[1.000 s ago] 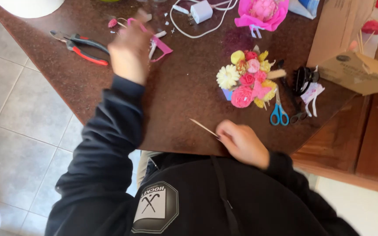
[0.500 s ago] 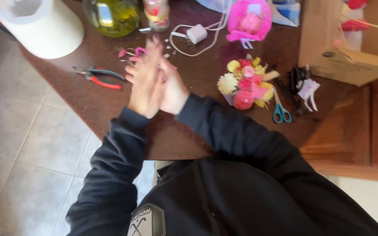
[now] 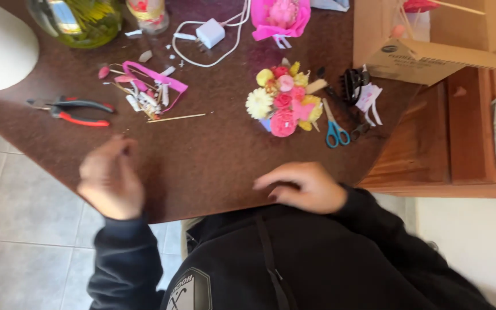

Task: Assembling a decorative artificial floral arrangement on a workbench.

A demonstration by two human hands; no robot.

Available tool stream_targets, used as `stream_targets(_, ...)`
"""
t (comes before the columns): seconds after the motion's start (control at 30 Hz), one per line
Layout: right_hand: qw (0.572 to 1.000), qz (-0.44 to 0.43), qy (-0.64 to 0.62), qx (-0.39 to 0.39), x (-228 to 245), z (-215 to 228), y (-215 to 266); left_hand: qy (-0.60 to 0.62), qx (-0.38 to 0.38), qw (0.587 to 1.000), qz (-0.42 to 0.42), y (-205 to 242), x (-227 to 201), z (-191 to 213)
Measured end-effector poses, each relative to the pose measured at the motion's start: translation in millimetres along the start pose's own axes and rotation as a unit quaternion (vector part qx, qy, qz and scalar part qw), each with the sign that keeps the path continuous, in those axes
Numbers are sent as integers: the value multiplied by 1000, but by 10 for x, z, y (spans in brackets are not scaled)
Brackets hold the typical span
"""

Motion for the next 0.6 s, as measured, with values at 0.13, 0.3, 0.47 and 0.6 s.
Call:
stream_targets(0.13, 876, -71, 269, -393, -315, 518, 750, 72, 158, 985, 15, 111, -544, -705)
stream_targets(0.3, 812, -25, 415, -409, -534, 728, 802, 226, 230, 946, 3, 213, -993, -1740)
stream_targets(0.47, 851, -38, 451, -268, -713, 637, 625, 351, 228, 902, 103, 235, -1053, -2153)
stream_targets(0.6, 856, -39, 438, -272, -715, 669, 597, 312, 208, 913, 159, 184, -1018, -2232)
Point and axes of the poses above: each hand's wrist, its own y-axis away from the middle knuckle, its own z-axis out of the back of the hand, x = y × z, the point moved 4 cm from there along -y, towards the middle knuckle
